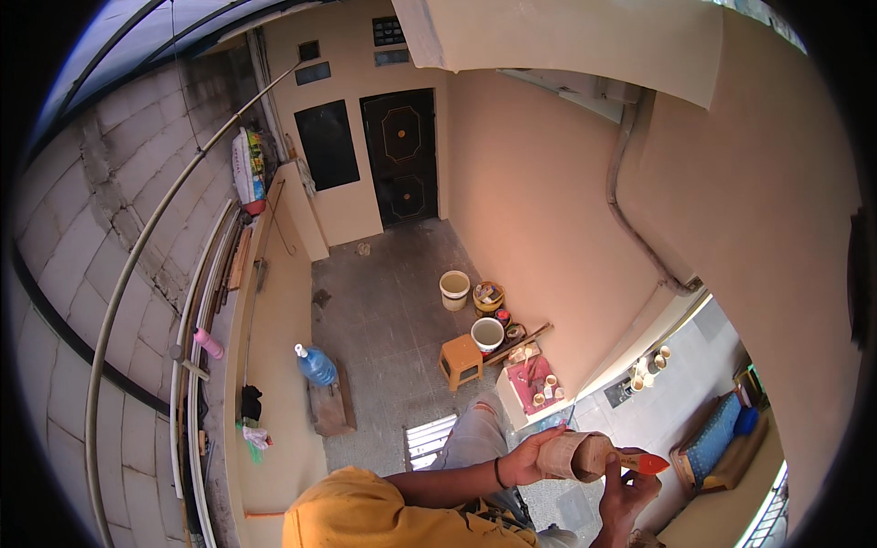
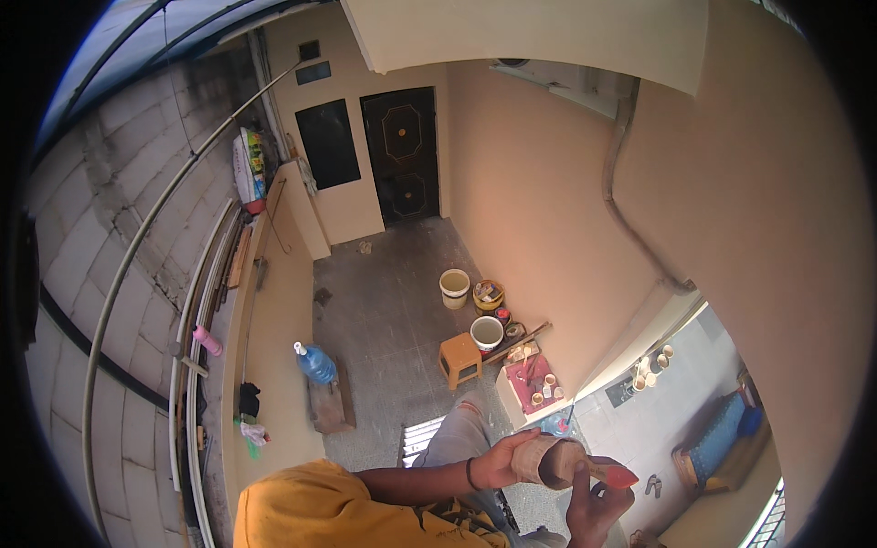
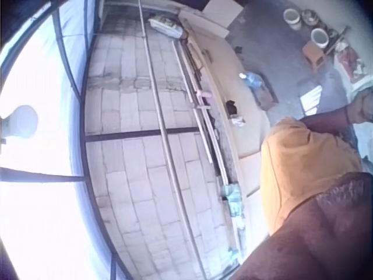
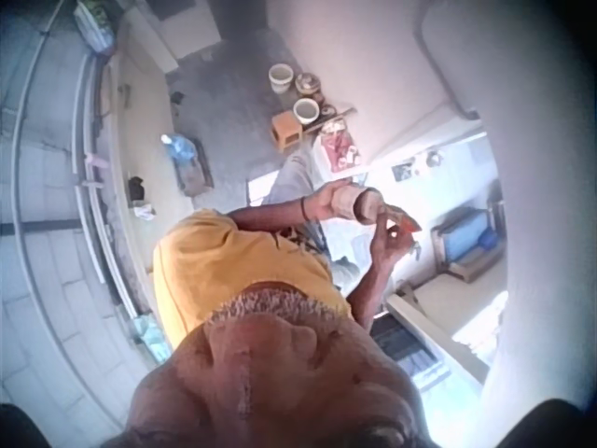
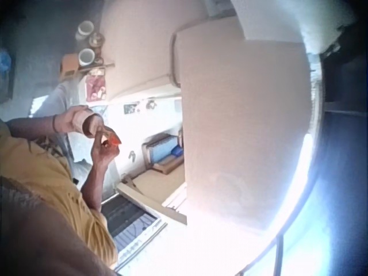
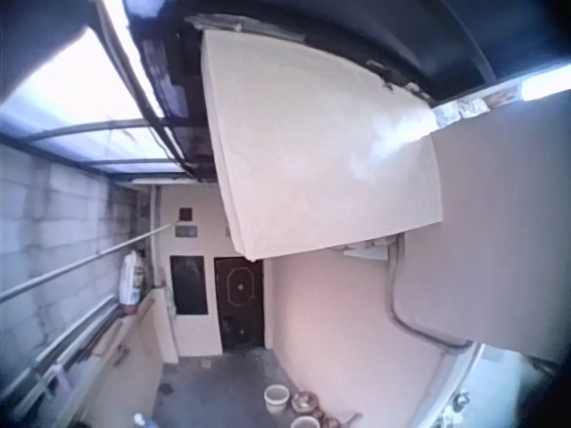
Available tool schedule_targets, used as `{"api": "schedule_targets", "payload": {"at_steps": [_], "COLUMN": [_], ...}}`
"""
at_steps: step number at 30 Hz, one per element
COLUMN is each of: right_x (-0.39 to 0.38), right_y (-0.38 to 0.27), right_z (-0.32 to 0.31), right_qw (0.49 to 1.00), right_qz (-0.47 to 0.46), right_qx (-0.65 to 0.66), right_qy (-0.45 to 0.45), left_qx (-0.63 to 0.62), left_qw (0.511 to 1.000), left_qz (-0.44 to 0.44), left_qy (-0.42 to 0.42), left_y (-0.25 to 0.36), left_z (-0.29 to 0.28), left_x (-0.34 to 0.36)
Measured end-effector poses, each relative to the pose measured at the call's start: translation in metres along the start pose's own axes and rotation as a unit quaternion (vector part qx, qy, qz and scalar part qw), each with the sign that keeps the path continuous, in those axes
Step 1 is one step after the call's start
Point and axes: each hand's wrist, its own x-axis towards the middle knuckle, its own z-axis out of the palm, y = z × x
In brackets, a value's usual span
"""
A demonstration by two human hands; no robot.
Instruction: The person repeatedly dips a paintbrush into a small container and applies paint to the ceiling in a room. The person holds the container in one hand and the brush in the other, working on different sections of the ceiling throughout the clip.
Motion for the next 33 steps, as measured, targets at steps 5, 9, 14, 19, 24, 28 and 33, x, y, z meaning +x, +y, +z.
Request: {"api": "schedule_targets", "payload": {"at_steps": [5,9,14,19,24,28,33], "right_x": [-0.007,-0.005,-0.011,-0.008,-0.011,-0.015,-0.019], "right_y": [0.007,0.000,-0.007,0.011,0.025,0.038,0.060], "right_z": [-0.002,-0.003,-0.009,-0.016,-0.021,-0.020,-0.006], "right_qw": [0.997,0.993,0.959,0.907,0.867,0.808,0.682], "right_qz": [0.045,0.046,0.106,0.148,0.205,0.301,0.385], "right_qx": [0.025,0.068,0.180,0.322,0.382,0.450,0.599], "right_qy": [0.062,0.088,0.192,0.227,0.246,0.234,0.169], "left_qx": [-0.005,-0.003,-0.017,-0.030,0.000,-0.010,-0.073], "left_qw": [0.999,1.000,0.999,0.999,0.999,0.999,0.994], "left_qz": [0.005,0.020,0.003,-0.007,-0.019,-0.036,-0.072], "left_qy": [-0.032,0.023,0.050,0.041,0.034,0.000,-0.038], "left_y": [0.001,0.006,0.005,0.006,0.003,0.001,0.007], "left_z": [0.009,0.014,0.021,0.026,0.015,0.040,0.013], "left_x": [0.001,0.002,-0.001,0.004,0.011,0.011,0.016]}}
